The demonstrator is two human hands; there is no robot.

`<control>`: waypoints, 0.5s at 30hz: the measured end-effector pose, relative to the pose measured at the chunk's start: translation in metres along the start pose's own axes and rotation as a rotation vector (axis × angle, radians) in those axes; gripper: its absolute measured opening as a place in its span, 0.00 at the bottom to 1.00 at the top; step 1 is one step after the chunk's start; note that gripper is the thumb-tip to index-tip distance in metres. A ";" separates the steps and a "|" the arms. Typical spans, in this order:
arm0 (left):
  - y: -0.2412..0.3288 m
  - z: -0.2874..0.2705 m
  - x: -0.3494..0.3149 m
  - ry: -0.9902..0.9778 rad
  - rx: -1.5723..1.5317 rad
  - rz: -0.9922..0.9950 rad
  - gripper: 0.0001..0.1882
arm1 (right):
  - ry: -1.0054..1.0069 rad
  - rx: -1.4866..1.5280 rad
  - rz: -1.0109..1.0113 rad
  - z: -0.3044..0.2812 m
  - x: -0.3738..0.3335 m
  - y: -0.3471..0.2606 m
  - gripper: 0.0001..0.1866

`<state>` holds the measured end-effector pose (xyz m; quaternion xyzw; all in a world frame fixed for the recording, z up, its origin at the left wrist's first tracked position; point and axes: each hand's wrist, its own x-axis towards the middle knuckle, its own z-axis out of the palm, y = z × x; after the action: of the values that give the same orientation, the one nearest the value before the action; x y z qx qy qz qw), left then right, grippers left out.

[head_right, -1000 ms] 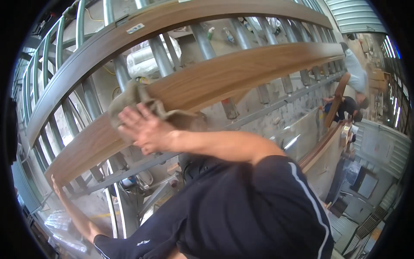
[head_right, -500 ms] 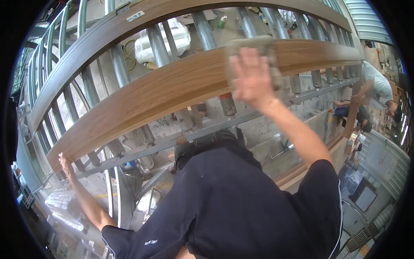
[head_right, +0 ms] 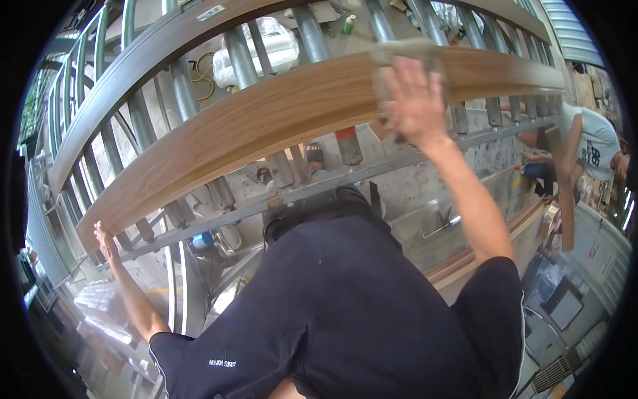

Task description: Applying sealant to wooden planks and mounting them onto a curved metal staircase frame, then cleaning the surfaces with a rag.

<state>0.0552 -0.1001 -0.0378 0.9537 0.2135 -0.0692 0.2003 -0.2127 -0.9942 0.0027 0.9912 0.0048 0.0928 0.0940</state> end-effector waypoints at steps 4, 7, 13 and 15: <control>-0.040 -0.026 -0.002 0.069 0.454 0.391 0.39 | 0.007 0.143 0.041 0.005 0.003 -0.021 0.34; -0.007 0.003 -0.032 0.080 0.429 0.249 0.46 | -0.082 0.297 -0.179 -0.013 0.058 -0.130 0.43; 0.053 0.004 -0.066 0.123 0.418 0.285 0.39 | -0.131 0.635 -0.751 -0.048 0.174 -0.429 0.40; 0.050 -0.022 -0.054 -0.010 0.356 0.418 0.33 | -0.047 0.834 -0.713 -0.023 0.174 -0.418 0.39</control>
<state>0.0296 -0.1531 0.0117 0.9969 -0.0047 -0.0677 0.0404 -0.0426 -0.5742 -0.0216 0.8833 0.3747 0.0231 -0.2810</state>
